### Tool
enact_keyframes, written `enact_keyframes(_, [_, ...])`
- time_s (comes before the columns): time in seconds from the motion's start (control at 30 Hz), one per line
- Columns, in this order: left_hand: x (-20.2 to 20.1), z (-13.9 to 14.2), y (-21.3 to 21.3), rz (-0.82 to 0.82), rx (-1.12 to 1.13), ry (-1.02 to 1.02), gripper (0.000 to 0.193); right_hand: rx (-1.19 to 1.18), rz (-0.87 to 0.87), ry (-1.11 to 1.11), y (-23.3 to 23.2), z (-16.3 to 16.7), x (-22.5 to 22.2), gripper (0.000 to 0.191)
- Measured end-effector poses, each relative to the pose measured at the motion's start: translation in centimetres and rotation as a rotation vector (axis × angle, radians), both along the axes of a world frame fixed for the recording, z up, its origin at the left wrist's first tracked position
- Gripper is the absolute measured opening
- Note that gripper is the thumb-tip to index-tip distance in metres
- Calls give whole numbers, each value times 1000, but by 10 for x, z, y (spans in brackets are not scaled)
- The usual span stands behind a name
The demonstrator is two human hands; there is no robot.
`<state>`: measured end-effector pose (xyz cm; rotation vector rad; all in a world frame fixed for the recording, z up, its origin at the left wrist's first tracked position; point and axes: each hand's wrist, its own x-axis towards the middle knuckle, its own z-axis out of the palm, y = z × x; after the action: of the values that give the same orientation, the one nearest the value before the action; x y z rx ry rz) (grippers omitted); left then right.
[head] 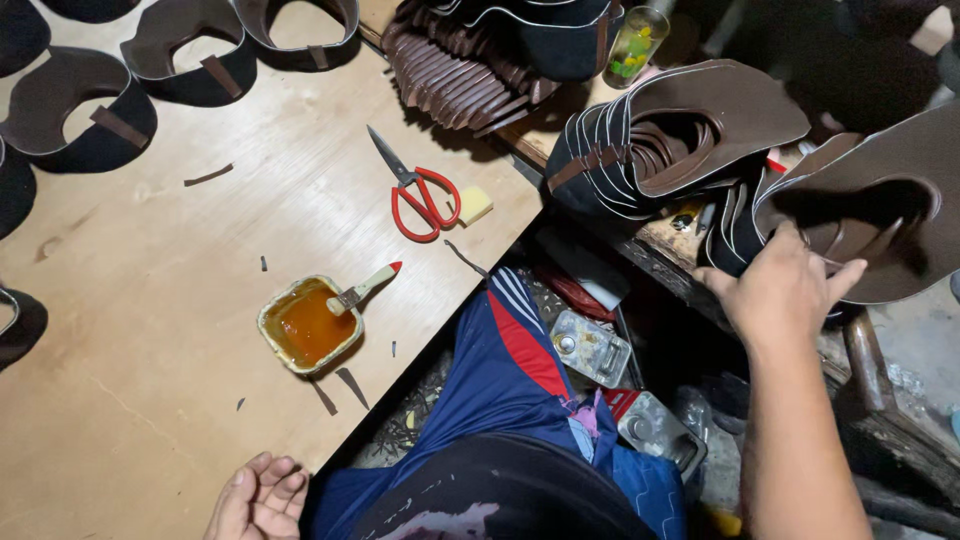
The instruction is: The person holds a brown leather shoe upper piece and brushes glue from a small container onto its edges, then folds and presses the glued edge over. They set the finished piece on a stack of completed uppers and repeat the gluing and folding on additional upper pieces.
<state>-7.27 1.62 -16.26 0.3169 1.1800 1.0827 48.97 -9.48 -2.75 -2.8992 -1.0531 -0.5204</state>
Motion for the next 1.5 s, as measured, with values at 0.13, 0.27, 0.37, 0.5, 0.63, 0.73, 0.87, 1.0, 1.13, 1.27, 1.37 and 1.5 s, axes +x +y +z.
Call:
enact_keyframes(0.13, [11, 10, 1, 8, 14, 36, 25, -31, 96, -187, -9, -15, 3, 69])
enact_keyframes(0.27, [16, 15, -1, 19, 23, 77, 23, 60, 188, -253, -16, -21, 4, 42])
enact_keyframes(0.37, [14, 13, 1, 11, 36, 78, 23, 132, 234, -284, -26, -21, 5, 37])
enact_keyframes(0.5, [9, 5, 3, -9, 24, 94, 25, 193, 247, -310, -42, -2, -9, 37])
enact_keyframes(0.63, [9, 0, 1, -54, 50, 42, 25, 240, 323, -311, -76, 30, -34, 35])
enact_keyframes(0.73, [15, 1, -4, -83, 88, -34, 28, 401, 221, 13, -108, 38, -61, 41])
enact_keyframes(0.87, [28, 24, -12, -166, 196, -174, 40, 170, 660, 118, -128, 49, -72, 37])
enact_keyframes(1.0, [47, 59, -21, -355, 455, -408, 63, 122, 1081, 531, -91, 54, -83, 49])
enact_keyframes(1.13, [63, 75, -39, -376, 625, -551, 73, 185, 1366, 1175, 13, 32, -132, 66])
enact_keyframes(1.27, [48, 65, -60, -148, 580, -664, 76, 93, 1093, 2404, 95, -7, -240, 74])
enact_keyframes(1.37, [33, 50, -71, 1, 575, -656, 78, -71, 748, 2890, 134, -32, -303, 57])
enact_keyframes(1.5, [21, 41, -77, 270, 575, -406, 76, -289, 721, 2895, 151, -58, -328, 51])
